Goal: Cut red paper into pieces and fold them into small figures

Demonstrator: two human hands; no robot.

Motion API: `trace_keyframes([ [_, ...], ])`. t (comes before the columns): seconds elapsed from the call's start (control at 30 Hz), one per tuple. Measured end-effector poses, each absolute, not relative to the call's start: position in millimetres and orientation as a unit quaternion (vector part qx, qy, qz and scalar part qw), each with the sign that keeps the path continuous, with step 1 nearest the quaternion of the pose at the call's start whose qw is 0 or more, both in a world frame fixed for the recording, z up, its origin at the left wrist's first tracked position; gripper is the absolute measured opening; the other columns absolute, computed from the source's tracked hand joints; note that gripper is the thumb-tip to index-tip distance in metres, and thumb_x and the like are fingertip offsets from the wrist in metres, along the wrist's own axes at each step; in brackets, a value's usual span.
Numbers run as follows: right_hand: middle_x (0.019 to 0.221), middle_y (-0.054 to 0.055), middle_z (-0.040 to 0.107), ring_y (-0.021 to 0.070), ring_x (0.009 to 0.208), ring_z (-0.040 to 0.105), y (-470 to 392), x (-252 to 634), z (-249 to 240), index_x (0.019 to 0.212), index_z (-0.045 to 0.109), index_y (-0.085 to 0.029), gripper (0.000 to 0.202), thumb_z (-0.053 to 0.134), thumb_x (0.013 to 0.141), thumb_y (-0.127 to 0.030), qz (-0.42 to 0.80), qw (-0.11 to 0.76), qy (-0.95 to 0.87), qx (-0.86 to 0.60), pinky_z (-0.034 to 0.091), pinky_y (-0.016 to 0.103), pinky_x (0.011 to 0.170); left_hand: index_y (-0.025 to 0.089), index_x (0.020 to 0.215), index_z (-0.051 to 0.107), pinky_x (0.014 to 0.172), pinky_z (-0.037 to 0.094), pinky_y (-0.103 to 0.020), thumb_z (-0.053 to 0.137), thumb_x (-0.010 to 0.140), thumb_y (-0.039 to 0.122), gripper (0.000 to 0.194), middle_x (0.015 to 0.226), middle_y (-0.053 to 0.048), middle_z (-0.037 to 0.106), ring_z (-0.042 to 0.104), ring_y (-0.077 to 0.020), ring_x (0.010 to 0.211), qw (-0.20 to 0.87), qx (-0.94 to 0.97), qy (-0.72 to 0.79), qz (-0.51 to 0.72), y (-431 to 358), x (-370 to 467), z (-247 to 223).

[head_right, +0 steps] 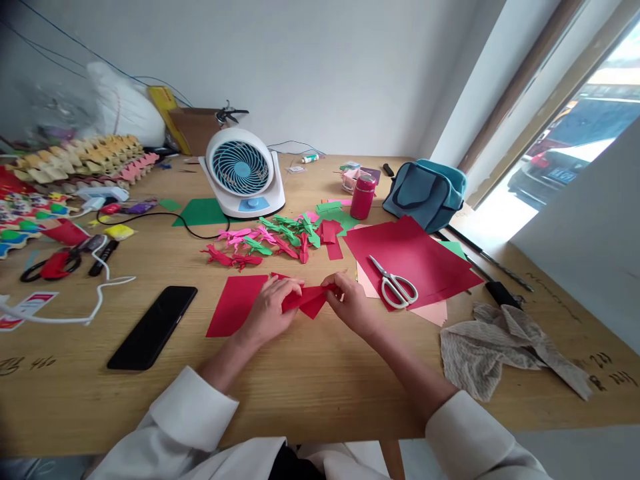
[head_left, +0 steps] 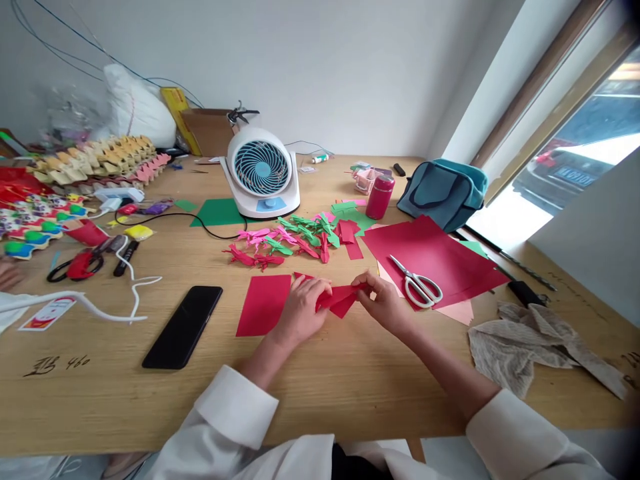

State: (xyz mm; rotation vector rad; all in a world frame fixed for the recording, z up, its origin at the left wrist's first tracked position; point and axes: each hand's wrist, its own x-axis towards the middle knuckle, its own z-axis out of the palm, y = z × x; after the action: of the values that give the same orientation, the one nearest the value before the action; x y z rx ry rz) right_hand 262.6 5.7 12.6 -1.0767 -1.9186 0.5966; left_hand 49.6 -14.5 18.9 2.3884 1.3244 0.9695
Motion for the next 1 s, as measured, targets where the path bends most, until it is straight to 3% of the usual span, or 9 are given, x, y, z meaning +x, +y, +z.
trace_keyframes([
  [0.1, 0.081, 0.001, 0.061, 0.0136, 0.067, 0.054, 7.1, 263.3, 4.3, 0.090, 0.058, -0.021, 0.020, 0.049, 0.081, -0.006, 0.200, 0.437, -0.782, -0.398, 0.046, 0.026, 0.063, 0.022, 0.088, 0.048, 0.101, 0.040, -0.044, 0.062, 0.079, 0.013, 0.019, 0.112, -0.004, 0.066, 0.059, -0.0228, 0.112, 0.139, 0.831, 0.455, 0.290, -15.2, 56.0, 29.9],
  [0.23, 0.084, 0.003, 0.062, 0.0149, 0.073, 0.056, 7.8, 265.8, -8.1, 0.092, 0.057, -0.021, 0.025, 0.048, 0.080, -0.002, 0.188, 0.455, -0.781, -0.386, 0.047, 0.026, 0.064, 0.022, 0.088, 0.046, 0.091, 0.044, -0.042, 0.068, 0.080, 0.027, 0.024, 0.095, -0.002, 0.064, 0.061, -0.0227, 0.095, 0.179, 0.838, 0.459, 0.236, -6.8, 69.8, 35.4],
  [0.37, 0.086, 0.003, 0.062, 0.0149, 0.074, 0.056, 6.5, 271.3, -14.3, 0.093, 0.057, -0.021, 0.026, 0.048, 0.080, -0.001, 0.219, 0.452, -0.773, -0.388, 0.047, 0.026, 0.065, 0.022, 0.081, 0.042, 0.085, 0.044, -0.039, 0.065, 0.083, 0.027, 0.023, 0.086, 0.000, 0.058, 0.057, -0.0205, 0.084, 0.174, 0.853, 0.445, 0.210, 3.8, 77.9, 29.4],
  [0.63, 0.091, 0.002, 0.064, 0.0144, 0.081, 0.059, 1.5, 271.9, -21.7, 0.097, 0.059, -0.020, 0.028, 0.048, 0.080, -0.001, 0.345, 0.389, -0.753, -0.405, 0.046, 0.026, 0.072, 0.022, 0.084, 0.050, 0.087, 0.043, -0.038, 0.070, 0.080, 0.029, 0.022, 0.093, -0.002, 0.060, 0.054, -0.0219, 0.092, 0.203, 0.869, 0.427, 0.146, 10.8, 70.1, 27.5],
  [1.0, 0.089, 0.002, 0.063, 0.0146, 0.081, 0.059, 4.6, 278.4, -18.7, 0.095, 0.061, -0.020, 0.024, 0.050, 0.081, -0.003, 0.378, 0.338, -0.765, -0.396, 0.045, 0.026, 0.072, 0.021, 0.084, 0.055, 0.086, 0.041, -0.037, 0.066, 0.085, 0.030, 0.014, 0.094, -0.003, 0.061, 0.053, -0.0216, 0.093, 0.227, 0.875, 0.412, 0.112, 18.5, 63.5, 23.1],
])
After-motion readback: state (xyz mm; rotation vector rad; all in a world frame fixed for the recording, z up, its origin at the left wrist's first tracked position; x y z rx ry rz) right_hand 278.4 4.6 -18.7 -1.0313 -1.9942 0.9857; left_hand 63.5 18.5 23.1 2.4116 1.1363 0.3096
